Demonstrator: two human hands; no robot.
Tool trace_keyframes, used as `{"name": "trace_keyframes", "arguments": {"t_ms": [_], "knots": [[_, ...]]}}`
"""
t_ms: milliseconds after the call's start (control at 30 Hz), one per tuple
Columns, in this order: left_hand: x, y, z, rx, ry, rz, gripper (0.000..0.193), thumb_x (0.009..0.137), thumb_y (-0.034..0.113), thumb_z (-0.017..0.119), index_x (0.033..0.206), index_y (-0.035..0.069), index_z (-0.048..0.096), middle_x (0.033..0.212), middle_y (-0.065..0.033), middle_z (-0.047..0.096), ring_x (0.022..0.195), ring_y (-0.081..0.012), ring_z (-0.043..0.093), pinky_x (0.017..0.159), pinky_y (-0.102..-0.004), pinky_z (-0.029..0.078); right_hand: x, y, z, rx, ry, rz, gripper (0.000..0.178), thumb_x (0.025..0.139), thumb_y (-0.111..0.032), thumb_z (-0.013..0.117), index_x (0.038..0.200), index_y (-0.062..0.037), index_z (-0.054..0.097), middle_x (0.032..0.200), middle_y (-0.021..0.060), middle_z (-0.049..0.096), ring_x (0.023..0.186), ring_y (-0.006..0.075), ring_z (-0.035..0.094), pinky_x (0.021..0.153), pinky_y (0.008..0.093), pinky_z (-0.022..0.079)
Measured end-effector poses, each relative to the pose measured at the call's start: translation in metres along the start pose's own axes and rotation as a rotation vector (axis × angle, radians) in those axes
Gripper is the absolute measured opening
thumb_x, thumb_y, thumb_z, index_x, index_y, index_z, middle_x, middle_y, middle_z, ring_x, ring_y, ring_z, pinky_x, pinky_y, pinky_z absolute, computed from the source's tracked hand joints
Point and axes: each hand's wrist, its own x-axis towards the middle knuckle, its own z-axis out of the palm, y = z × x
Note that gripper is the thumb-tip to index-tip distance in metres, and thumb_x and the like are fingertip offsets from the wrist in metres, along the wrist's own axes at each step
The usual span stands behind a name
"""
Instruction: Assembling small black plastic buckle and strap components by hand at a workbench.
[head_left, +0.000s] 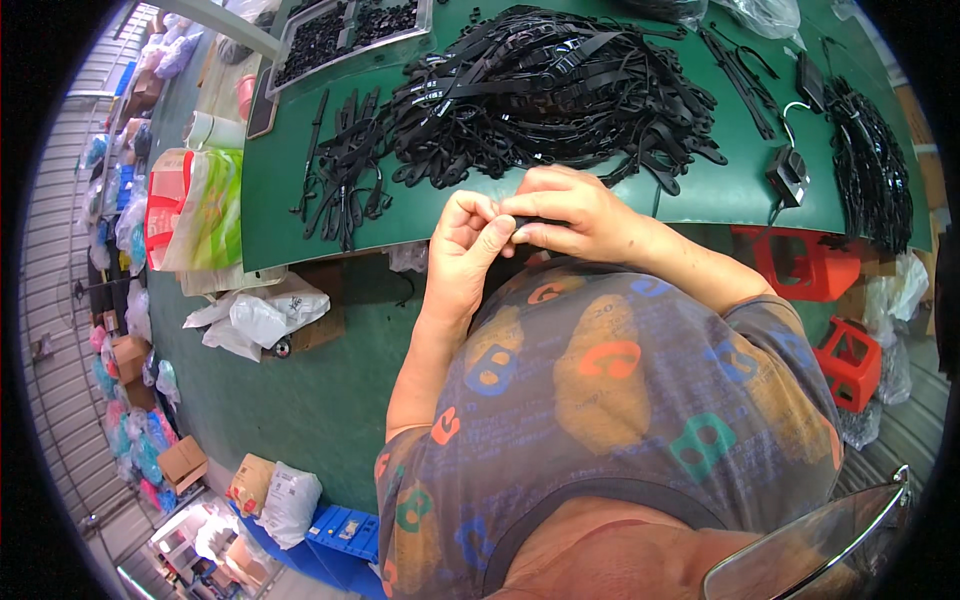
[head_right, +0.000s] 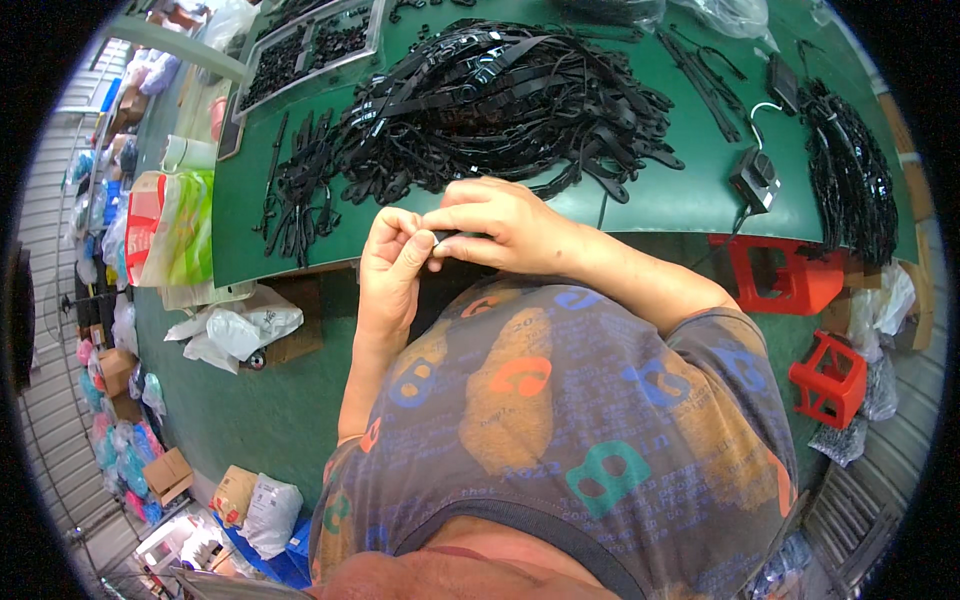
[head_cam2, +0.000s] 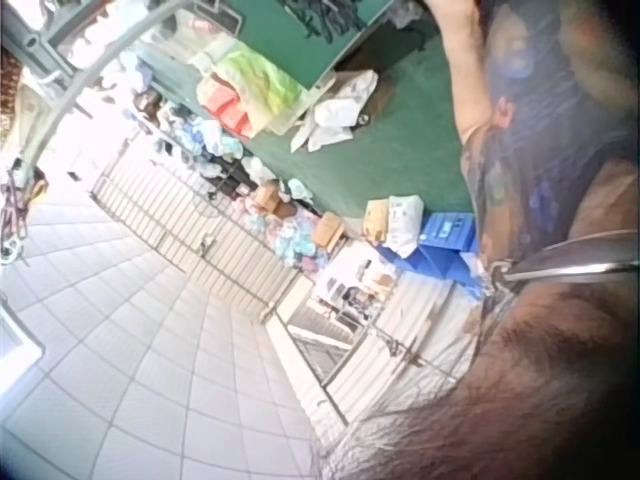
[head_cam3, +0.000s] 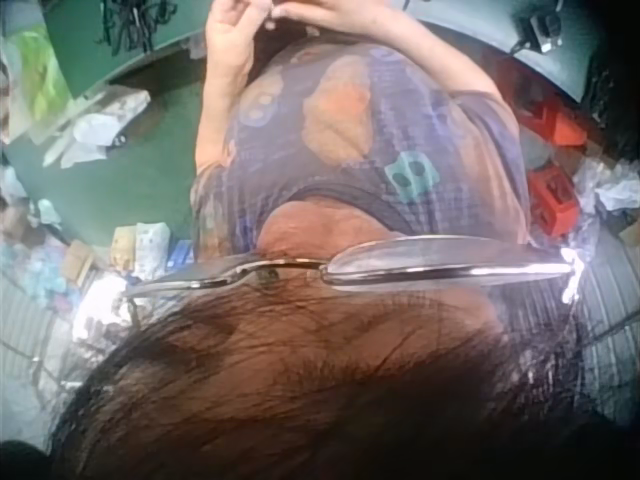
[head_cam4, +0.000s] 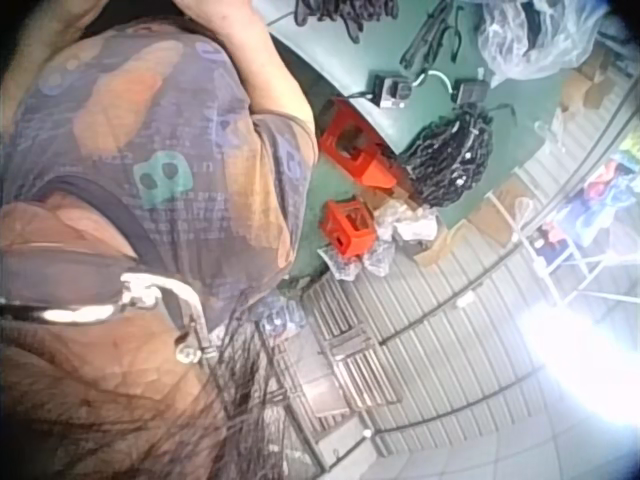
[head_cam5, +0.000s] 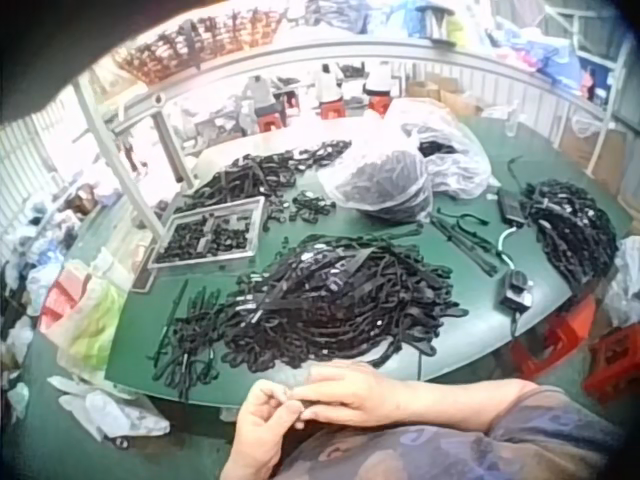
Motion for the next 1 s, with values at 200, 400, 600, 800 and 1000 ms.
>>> {"name": "trace_keyframes", "arguments": {"t_ms": [200,400,600,800,1000], "knots": [[-0.001,-0.003,0.000,-0.091,-0.046,0.038,0.016,0.097,0.003,0.065,0.102,0.008,0.051,0.093,-0.0015,0.059,0.073,-0.0084,0.052,0.065,-0.0231,0.046,0.004,-0.012,-0.017,0.004,-0.121,0.206,0.023,0.095,-0.029,0.067,0.098,-0.0065,0.069,0.080,0.0108,0.065,0.072,0.0274,0.067,0.061,0.0379,0.052],[-0.005,-0.003,0.008,0.394,-0.047,0.189,0.035,0.087,0.008,0.078,0.116,0.006,0.059,0.093,-0.0019,0.060,0.076,-0.0101,0.056,0.064,-0.0244,0.047,-0.001,-0.012,-0.020,0.162,-0.314,0.447,0.024,0.099,-0.025,0.062,0.091,-0.0028,0.068,0.079,0.0102,0.066,0.071,0.0266,0.065,0.063,0.0363,0.051],[-0.007,0.012,0.008,0.894,-0.074,0.290,0.028,0.079,-0.001,0.080,0.105,0.001,0.069,0.087,-0.0050,0.063,0.077,-0.0125,0.058,0.069,-0.0247,0.046,-0.006,-0.015,-0.016,0.674,-0.267,0.723,0.028,0.103,-0.021,0.059,0.083,-0.0035,0.069,0.068,-0.0010,0.064,0.062,0.0051,0.058,0.056,0.0230,0.043],[-0.014,-0.003,0.010,0.428,-0.045,0.184,0.023,0.090,-0.002,0.072,0.112,0.001,0.065,0.090,-0.0041,0.066,0.079,-0.0100,0.062,0.070,-0.0237,0.050,-0.016,-0.009,-0.006,0.959,-0.177,0.677,0.028,0.102,-0.023,0.060,0.082,-0.0039,0.066,0.073,0.0050,0.069,0.066,0.0091,0.066,0.057,0.0222,0.046],[-0.015,-0.004,0.012,0.178,-0.055,0.114,0.023,0.093,-0.003,0.068,0.115,0.000,0.062,0.089,-0.0045,0.067,0.078,-0.0105,0.064,0.071,-0.0249,0.053,-0.022,-0.004,0.002,1.235,-0.081,0.597,0.029,0.104,-0.024,0.058,0.083,-0.0043,0.064,0.070,0.0037,0.065,0.072,0.0150,0.070,0.059,0.0221,0.048]]}}
